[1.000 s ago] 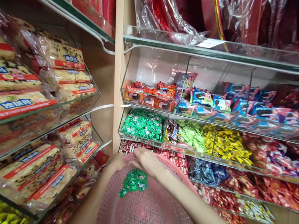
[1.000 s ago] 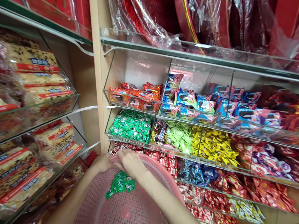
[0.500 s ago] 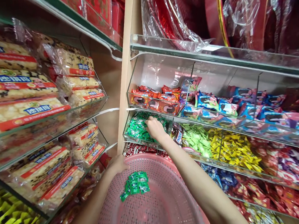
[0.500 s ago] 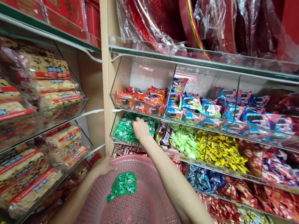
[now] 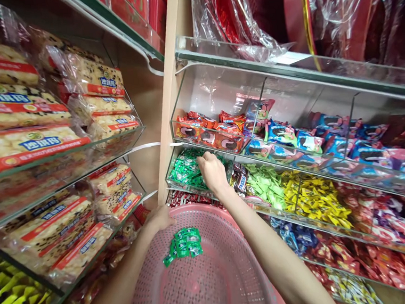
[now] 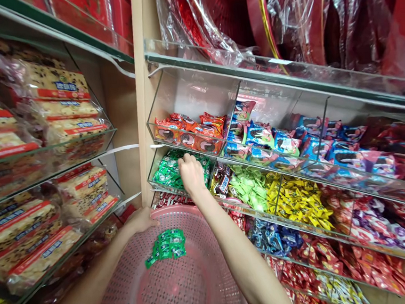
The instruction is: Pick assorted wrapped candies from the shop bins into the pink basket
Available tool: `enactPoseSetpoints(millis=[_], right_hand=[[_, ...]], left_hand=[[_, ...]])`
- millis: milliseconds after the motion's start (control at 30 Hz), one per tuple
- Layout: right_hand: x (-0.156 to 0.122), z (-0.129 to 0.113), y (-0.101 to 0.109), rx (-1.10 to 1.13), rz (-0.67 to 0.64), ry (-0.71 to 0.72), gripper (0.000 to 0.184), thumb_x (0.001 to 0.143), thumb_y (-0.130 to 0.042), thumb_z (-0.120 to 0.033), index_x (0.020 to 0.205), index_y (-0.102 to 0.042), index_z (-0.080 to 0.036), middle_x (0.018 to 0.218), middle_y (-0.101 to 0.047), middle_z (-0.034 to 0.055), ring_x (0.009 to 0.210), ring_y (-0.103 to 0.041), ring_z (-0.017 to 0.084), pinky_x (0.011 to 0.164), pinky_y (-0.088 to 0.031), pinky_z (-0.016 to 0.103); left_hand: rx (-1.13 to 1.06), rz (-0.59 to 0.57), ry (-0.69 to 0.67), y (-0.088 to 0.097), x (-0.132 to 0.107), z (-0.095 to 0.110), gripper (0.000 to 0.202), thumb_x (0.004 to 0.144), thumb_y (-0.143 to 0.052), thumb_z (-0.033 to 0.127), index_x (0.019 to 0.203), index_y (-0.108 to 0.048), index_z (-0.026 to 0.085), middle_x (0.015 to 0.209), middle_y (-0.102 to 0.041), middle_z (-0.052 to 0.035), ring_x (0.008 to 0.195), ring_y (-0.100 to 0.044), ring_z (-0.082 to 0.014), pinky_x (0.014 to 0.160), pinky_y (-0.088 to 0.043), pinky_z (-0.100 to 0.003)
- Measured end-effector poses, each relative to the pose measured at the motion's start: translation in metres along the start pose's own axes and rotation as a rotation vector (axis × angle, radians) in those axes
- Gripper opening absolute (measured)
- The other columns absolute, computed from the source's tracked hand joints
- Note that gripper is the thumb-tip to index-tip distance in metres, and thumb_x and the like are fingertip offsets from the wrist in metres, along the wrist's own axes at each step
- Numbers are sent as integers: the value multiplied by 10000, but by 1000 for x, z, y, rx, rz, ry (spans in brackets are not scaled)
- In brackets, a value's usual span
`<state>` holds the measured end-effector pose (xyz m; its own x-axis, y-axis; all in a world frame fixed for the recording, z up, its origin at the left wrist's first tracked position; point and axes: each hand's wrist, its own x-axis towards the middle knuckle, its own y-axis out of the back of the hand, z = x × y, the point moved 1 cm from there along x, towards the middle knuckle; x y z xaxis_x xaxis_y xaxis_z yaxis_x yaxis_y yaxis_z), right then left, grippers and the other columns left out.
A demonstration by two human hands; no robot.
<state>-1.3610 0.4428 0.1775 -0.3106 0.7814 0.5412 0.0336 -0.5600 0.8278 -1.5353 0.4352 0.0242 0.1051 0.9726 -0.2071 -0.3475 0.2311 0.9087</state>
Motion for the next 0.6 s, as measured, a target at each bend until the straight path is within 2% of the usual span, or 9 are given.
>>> enactPoseSetpoints(millis=[100, 167, 200, 300, 367, 433, 533, 600], right_hand=[[-31, -12, 14, 264, 123, 13, 279, 896, -326, -229, 1006, -580, -189, 925, -563, 76, 883, -488, 175, 743, -371, 264], [-60, -20, 6, 527, 130, -9, 274, 890, -342, -252, 974, -596, -190, 882, -584, 59, 836, -514, 154, 733, -379, 248], [-75, -23, -4, 667, 93, -50, 258, 877, -367, -261, 917, -611, -185, 830, -594, 45, 784, -527, 143, 707, -386, 239], [-123, -29, -56, 1065, -189, -350, 178, 772, -499, -261, 666, -594, -156, 603, -582, -1, 548, -508, 107, 539, -383, 212], [-151, -29, -92, 1309, -434, -650, 114, 702, -553, -233, 629, -568, -148, 545, -587, -13, 462, -493, 85, 463, -371, 188], [-173, -28, -117, 1444, -611, -887, 83, 683, -557, -213, 634, -558, -146, 549, -613, -8, 427, -498, 68, 415, -355, 162], [-195, -23, -130, 1545, -724, -1094, 79, 695, -524, -174, 626, -546, -144, 553, -631, 6, 407, -514, 56, 378, -348, 137], [-204, -20, -130, 1559, -727, -1104, 101, 713, -503, -161, 620, -540, -144, 552, -637, 14, 400, -519, 57, 357, -341, 132]], left_hand=[[6, 18, -12, -3, 3, 1, 363, 587, -623, 465, 853, -662, 221, 860, -693, -53, 797, -629, -201, 576, -405, -224], [16, 28, -25, -3, 2, 3, 343, 591, -621, 459, 837, -665, 224, 860, -695, -56, 796, -631, -202, 575, -405, -224], [20, 27, -32, -3, 0, 4, 337, 594, -618, 458, 834, -666, 226, 853, -696, -57, 791, -632, -202, 572, -404, -225], [32, 13, -39, -1, -4, 10, 338, 606, -608, 462, 844, -662, 229, 831, -698, -55, 775, -635, -198, 569, -404, -226], [51, 3, -33, -3, -5, 14, 341, 614, -598, 468, 848, -657, 228, 833, -699, -56, 780, -634, -197, 581, -409, -227], [81, -7, -26, -7, -5, 20, 355, 615, -592, 473, 858, -650, 219, 869, -696, -68, 800, -632, -204, 598, -417, -235], [120, -9, -33, -16, -5, 30, 406, 608, -588, 471, 911, -630, 203, 951, -679, -99, 847, -626, -226, 613, -427, -251], [137, -11, -51, -22, -7, 37, 418, 611, -577, 463, 928, -618, 195, 972, -672, -110, 859, -625, -238, 612, -428, -259]])
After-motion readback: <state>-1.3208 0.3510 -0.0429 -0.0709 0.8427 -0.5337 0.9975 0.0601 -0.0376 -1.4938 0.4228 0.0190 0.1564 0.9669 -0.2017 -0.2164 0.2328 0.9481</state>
